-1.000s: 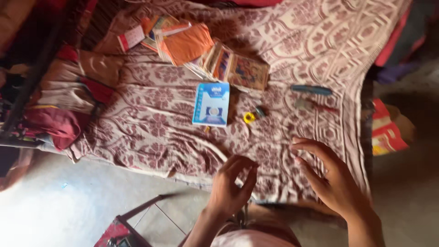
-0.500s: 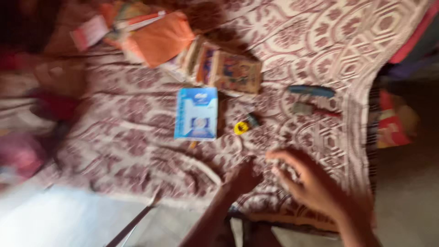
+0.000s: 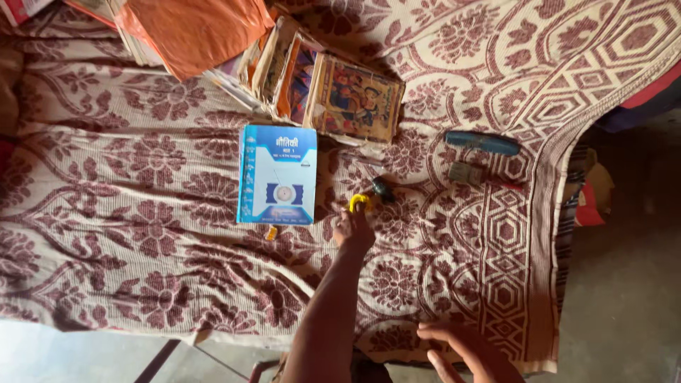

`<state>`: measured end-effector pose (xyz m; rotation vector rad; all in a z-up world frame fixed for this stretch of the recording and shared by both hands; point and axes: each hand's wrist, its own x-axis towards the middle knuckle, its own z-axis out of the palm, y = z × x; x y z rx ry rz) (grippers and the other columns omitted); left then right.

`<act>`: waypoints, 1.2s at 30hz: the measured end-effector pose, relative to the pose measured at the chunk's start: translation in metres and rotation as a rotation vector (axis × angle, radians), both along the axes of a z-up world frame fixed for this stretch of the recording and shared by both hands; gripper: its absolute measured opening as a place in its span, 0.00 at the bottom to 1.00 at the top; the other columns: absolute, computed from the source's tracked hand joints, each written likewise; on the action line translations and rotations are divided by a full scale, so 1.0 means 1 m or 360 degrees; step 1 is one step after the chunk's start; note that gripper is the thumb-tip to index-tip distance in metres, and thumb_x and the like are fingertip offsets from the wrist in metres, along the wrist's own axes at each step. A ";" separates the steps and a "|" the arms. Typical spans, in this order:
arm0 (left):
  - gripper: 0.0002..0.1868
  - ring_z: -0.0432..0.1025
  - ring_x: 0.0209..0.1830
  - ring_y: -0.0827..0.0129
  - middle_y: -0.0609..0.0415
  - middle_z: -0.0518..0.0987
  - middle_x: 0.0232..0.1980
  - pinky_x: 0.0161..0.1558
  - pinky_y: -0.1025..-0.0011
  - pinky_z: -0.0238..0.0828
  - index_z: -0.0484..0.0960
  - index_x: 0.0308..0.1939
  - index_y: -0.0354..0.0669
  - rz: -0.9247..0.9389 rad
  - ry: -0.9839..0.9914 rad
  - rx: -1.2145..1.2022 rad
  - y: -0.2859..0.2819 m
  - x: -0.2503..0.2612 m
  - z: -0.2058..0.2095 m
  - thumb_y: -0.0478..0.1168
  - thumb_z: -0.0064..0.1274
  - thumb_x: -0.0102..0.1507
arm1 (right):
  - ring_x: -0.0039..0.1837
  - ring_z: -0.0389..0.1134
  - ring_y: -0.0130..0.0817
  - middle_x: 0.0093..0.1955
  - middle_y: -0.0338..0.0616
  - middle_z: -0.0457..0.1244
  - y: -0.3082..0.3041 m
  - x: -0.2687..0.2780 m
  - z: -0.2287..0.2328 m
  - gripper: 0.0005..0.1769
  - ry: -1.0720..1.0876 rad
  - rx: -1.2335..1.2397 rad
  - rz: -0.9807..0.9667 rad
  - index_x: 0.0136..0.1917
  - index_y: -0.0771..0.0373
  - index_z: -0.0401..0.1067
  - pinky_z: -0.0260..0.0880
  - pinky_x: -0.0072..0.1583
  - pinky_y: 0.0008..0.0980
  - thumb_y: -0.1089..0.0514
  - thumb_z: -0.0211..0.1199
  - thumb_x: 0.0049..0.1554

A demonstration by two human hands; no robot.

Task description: The person picks up various small items from a bed, including a pink packet, a yellow object, a book, a comb, and a brush, and places them on a nearby shelf. The person also flips through the pages of a book and a notebook.

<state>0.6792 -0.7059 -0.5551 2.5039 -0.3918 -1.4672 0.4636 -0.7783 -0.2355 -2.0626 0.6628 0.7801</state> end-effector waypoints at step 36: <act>0.53 0.77 0.47 0.64 0.41 0.70 0.71 0.42 0.66 0.78 0.50 0.83 0.52 0.0509 0.0241 -0.1926 0.184 -0.150 0.534 0.64 0.55 0.59 | 0.59 0.72 0.38 0.58 0.46 0.70 0.004 0.022 0.242 0.17 -0.1502 0.0095 0.0610 0.62 0.65 0.74 0.71 0.59 0.34 0.59 0.63 0.60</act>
